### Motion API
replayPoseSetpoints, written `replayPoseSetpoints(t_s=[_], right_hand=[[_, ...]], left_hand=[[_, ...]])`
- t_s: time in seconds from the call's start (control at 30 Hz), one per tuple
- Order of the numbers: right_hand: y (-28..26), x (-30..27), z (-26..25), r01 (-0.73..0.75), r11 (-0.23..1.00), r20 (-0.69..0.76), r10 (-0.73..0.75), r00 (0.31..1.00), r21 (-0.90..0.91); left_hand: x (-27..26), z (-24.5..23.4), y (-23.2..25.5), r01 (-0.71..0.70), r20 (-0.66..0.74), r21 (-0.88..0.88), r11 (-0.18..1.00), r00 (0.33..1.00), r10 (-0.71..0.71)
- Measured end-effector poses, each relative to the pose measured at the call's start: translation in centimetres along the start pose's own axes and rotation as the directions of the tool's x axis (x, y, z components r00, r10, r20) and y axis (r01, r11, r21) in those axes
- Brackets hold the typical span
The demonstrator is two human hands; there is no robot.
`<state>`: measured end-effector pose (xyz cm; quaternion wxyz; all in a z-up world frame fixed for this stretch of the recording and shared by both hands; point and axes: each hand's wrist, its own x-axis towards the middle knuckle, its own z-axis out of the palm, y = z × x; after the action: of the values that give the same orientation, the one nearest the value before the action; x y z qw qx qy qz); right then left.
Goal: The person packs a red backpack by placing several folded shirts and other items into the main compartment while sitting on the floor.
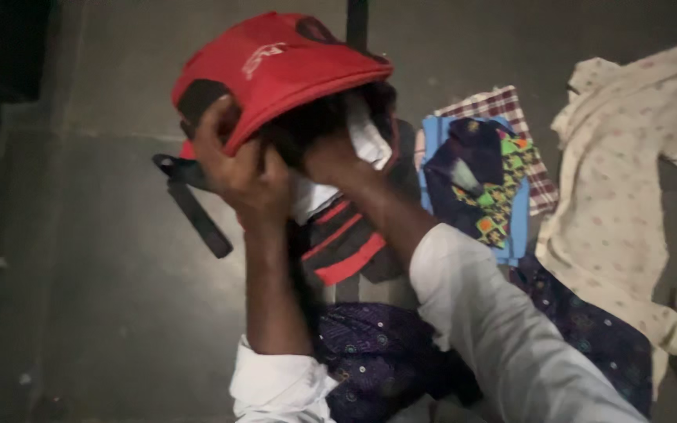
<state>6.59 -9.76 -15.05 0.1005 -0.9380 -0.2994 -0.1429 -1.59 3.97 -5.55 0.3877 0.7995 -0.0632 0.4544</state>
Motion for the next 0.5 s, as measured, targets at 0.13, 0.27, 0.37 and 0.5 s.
replayPoseSetpoints(t_s=[0.13, 0.27, 0.37, 0.5], right_hand=[[-1.8, -1.4, -0.4, -0.165, 0.982, 0.145, 0.178, 0.973, -0.097], [-3.4, -4.4, -5.4, -0.317, 0.948, 0.289, 0.296, 0.91, 0.027], [-2.7, -9.2, -9.6, -0.077, 0.93, -0.222, 0.166, 0.961, 0.36], [0.8, -15.1, -13.3, -0.35, 0.906, -0.202, 0.399, 0.895, 0.238]], left_hand=[[-0.5, 0.3, -0.4, -0.055, -0.055, 0.016, 0.998, 0.997, 0.056], [-0.4, -0.2, 0.8, -0.071, -0.056, 0.094, 0.993, 0.995, 0.077], [-0.3, -0.3, 1.4, -0.074, -0.018, 0.125, 0.989, 0.997, 0.077], [-0.3, -0.4, 2.3, -0.091, 0.033, 0.155, 0.984, 0.996, 0.087]])
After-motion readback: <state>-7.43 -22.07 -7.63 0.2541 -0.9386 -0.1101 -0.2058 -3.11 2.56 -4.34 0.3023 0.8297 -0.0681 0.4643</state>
